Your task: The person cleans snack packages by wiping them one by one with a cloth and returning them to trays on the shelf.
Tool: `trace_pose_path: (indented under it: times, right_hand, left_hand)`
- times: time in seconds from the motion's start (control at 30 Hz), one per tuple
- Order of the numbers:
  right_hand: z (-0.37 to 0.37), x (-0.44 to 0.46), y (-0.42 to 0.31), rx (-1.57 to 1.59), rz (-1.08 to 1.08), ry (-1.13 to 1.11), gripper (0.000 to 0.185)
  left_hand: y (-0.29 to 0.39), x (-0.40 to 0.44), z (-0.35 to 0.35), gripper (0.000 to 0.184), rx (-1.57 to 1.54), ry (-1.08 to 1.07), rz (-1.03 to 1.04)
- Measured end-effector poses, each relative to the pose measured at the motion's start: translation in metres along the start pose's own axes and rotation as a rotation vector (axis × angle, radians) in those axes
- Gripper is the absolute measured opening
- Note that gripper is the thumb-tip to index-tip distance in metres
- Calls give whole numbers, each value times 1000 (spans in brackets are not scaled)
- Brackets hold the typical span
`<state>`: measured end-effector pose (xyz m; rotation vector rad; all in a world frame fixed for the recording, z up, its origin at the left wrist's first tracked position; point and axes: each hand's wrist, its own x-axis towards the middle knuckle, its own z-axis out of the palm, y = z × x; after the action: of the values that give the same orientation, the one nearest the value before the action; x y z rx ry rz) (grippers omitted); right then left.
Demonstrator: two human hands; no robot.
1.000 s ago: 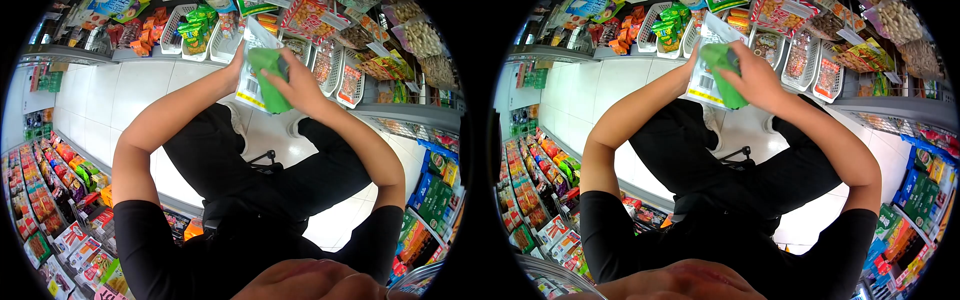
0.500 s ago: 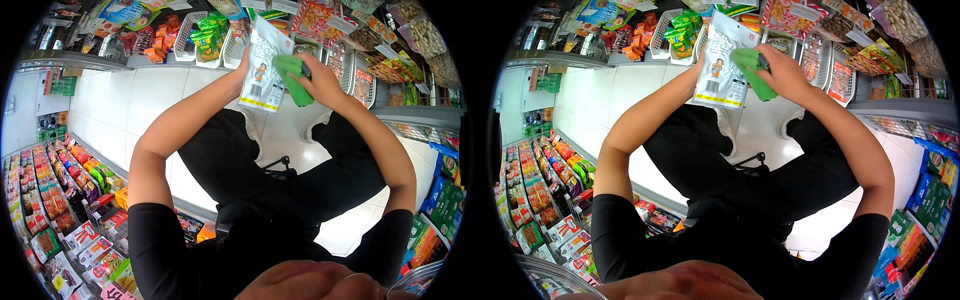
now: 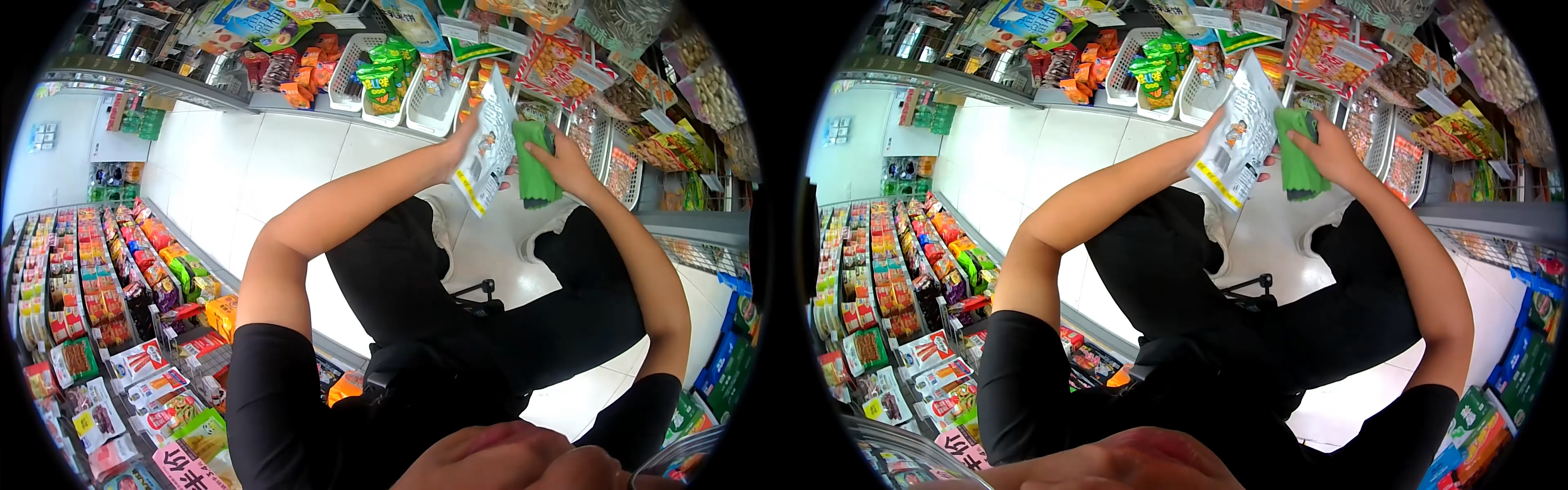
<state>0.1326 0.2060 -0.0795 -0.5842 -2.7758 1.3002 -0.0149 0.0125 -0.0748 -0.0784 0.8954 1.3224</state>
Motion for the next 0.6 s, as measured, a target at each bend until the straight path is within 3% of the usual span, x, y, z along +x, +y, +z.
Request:
trace_pose_path:
  times: [0.07,0.1,0.2,0.23,0.33,0.37,0.47,0.6]
  right_hand:
    - [5,-4,-9,169,0,-86,70]
    - [7,-3,-12,214,43,-120,63]
    - [7,-2,-17,343,-19,-148,54]
    - [11,3,-7,352,-41,-136,48]
    - [11,5,5,455,26,-120,46]
    - [6,3,2,491,116,-160,46]
    - [-5,-1,-11,470,235,-150,46]
    - [-8,4,-4,504,135,-132,49]
  left_hand:
    - [4,-1,8,89,258,136,89]
    - [10,-1,11,87,309,279,11]
    - [16,-16,17,79,485,408,31]
    - [16,-14,8,69,322,275,119]
    - [26,-1,-22,60,325,208,150]
    - [31,4,-30,52,335,262,165]
    - [36,3,-35,51,341,237,271]
    - [44,-7,-27,51,378,381,465]
